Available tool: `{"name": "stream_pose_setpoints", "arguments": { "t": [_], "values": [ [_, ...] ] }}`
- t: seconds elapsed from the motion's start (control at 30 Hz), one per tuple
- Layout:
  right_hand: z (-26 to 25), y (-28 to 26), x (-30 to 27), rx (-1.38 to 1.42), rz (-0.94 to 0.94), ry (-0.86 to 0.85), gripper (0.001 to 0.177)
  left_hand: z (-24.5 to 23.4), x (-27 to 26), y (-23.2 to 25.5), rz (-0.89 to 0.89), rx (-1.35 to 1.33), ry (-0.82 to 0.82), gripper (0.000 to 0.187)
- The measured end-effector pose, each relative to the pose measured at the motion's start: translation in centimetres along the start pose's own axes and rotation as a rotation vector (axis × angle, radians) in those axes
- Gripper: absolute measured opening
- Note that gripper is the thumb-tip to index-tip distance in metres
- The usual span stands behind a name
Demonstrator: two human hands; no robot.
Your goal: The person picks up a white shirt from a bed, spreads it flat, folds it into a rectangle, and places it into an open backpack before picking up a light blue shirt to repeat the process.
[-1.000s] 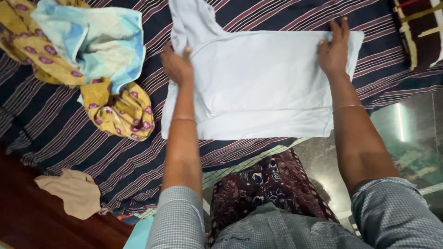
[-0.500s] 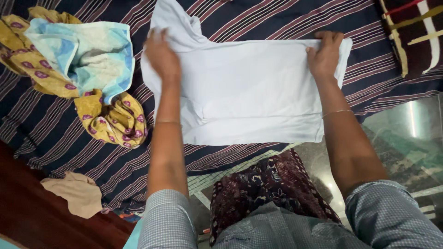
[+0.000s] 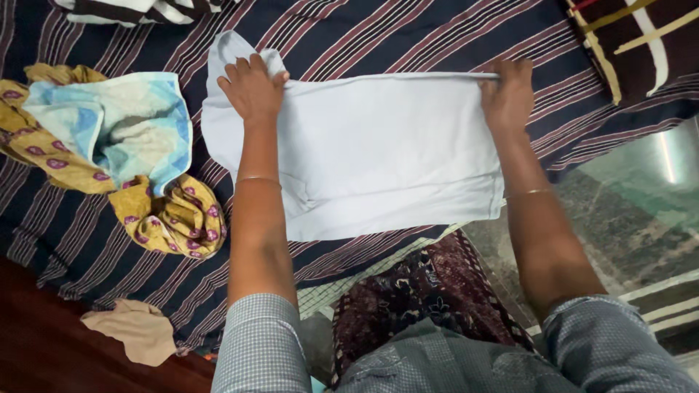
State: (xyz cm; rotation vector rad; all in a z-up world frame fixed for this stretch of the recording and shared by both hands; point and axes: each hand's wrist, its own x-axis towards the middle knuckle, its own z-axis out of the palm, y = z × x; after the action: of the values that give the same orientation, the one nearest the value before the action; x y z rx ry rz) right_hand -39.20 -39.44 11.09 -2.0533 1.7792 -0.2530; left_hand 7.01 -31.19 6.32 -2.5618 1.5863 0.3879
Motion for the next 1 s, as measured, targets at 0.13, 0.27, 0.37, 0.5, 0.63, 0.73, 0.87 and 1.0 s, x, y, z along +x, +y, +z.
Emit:
{"name": "stream_pose_setpoints", "arguments": {
  "t": [0.13,0.27,0.37,0.5,0.63,0.73,0.87,1.0],
  "values": [
    [-0.7,-0.8,-1.7,0.02,-0.003,0.097,0.02,0.9,0.1,0.4,0.017,-0.045,0.066,0.041],
    [-1.1,-1.5,-2.0,0.061,0.001,0.118,0.018,-0.6,0.4,1.7,-0.003,-0.101,0.086,0.016],
    [-1.5,-1.9,-1.6,0.07,-0.007,0.131,0.016,-2.7,0.8,2.8,0.184,-0.137,0.252,0.021],
    [-1.8,-2.1,-1.1,0.083,-0.023,0.118,0.015,-4.1,0.8,2.7,0.348,-0.157,0.181,0.018],
    [-2.2,-2.2,-1.3,0.072,-0.041,0.132,0.014,-3.7,0.5,1.2,0.514,-0.05,0.249,0.025],
    [-2.9,-2.3,-2.0,0.102,-0.06,0.123,0.015,-3.7,0.0,-0.7,0.523,0.041,0.206,0.039],
    [-3.9,-2.5,-4.0,0.115,-0.035,0.098,0.018,-5.9,-2.9,-3.3,0.454,-0.088,0.194,0.043],
    [-5.1,-2.4,-7.7,0.1,-0.167,0.174,0.023,-9.5,-9.0,-3.6,0.253,-0.214,0.147,0.042]
  ]
}}
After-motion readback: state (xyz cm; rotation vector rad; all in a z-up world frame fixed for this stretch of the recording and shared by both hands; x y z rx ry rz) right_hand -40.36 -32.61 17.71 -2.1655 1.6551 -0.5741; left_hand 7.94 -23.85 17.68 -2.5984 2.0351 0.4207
